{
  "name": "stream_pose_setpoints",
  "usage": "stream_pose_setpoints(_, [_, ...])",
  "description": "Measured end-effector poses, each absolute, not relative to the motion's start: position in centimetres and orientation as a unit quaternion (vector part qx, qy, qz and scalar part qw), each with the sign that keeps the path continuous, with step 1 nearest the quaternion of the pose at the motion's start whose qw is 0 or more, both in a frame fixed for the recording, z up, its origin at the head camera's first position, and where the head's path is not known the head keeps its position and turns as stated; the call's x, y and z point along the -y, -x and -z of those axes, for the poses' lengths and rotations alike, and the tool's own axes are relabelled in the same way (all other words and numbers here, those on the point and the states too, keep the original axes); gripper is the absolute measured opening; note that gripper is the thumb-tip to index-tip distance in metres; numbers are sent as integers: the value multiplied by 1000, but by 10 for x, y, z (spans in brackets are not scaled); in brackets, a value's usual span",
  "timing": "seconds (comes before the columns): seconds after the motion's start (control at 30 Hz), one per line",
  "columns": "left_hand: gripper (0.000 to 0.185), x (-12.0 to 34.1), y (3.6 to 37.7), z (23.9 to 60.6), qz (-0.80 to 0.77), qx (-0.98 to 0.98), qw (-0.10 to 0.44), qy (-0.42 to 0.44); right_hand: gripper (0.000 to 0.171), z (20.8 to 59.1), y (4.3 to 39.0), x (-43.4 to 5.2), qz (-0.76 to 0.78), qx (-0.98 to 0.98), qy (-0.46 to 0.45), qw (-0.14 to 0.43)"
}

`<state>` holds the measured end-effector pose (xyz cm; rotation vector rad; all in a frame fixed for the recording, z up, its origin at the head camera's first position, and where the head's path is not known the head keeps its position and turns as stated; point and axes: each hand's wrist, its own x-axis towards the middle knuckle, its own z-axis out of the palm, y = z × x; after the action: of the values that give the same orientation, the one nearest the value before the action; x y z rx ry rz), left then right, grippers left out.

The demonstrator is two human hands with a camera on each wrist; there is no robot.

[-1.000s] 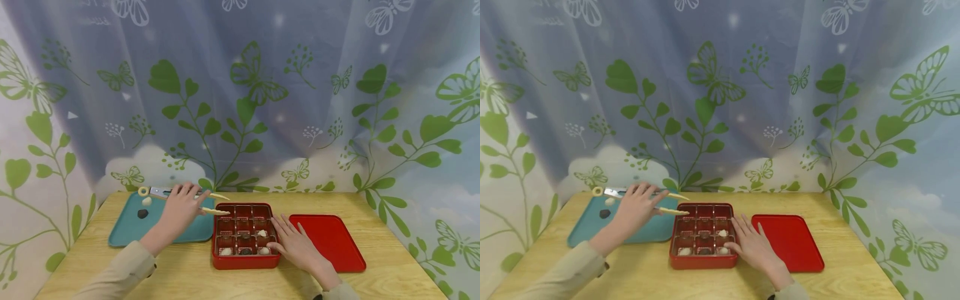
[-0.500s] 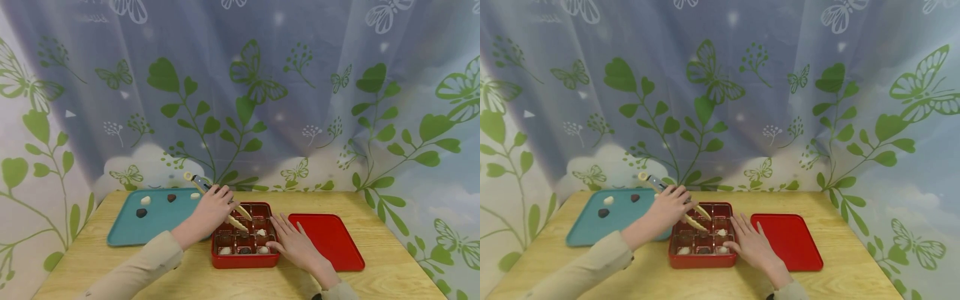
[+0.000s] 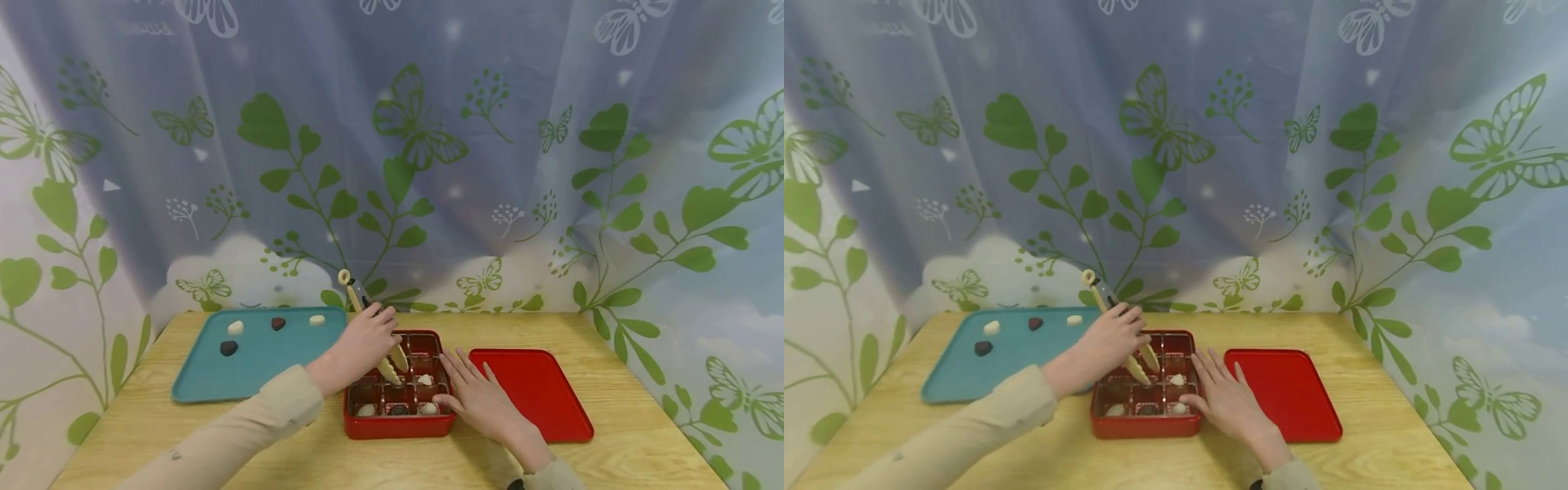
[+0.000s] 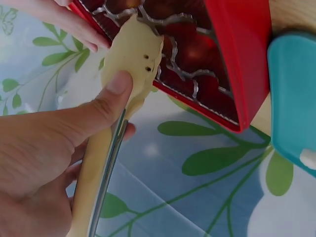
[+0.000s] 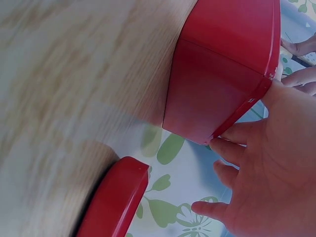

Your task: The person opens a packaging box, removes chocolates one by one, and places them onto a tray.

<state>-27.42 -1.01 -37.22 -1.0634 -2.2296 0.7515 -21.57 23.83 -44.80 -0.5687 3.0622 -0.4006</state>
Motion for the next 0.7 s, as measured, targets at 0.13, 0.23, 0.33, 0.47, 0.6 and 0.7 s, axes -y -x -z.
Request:
stream_pose_setpoints(0.13, [17, 1, 277, 373, -299, 832, 246, 397, 79, 448, 216, -238, 132, -975, 180, 2])
stream_pose_setpoints(0.23, [19, -4, 277, 375, -312, 834, 225, 396, 80, 448, 216, -238, 134, -974, 181, 4])
stream_pose_setpoints(0.33, [20, -5, 276, 378, -319, 835, 216, 393, 80, 448, 216, -238, 131, -975, 182, 3])
stream_pose_setpoints(0.47, [16, -3, 276, 380, -307, 835, 231, 395, 79, 448, 216, -238, 130, -975, 182, 2])
stream_pose_setpoints(0.6, [15, 5, 275, 381, -276, 836, 260, 396, 79, 447, 216, -238, 129, -975, 182, 3])
stream_pose_setpoints(0.7, [19, 14, 274, 382, -255, 841, 273, 391, 79, 448, 216, -238, 127, -975, 183, 2])
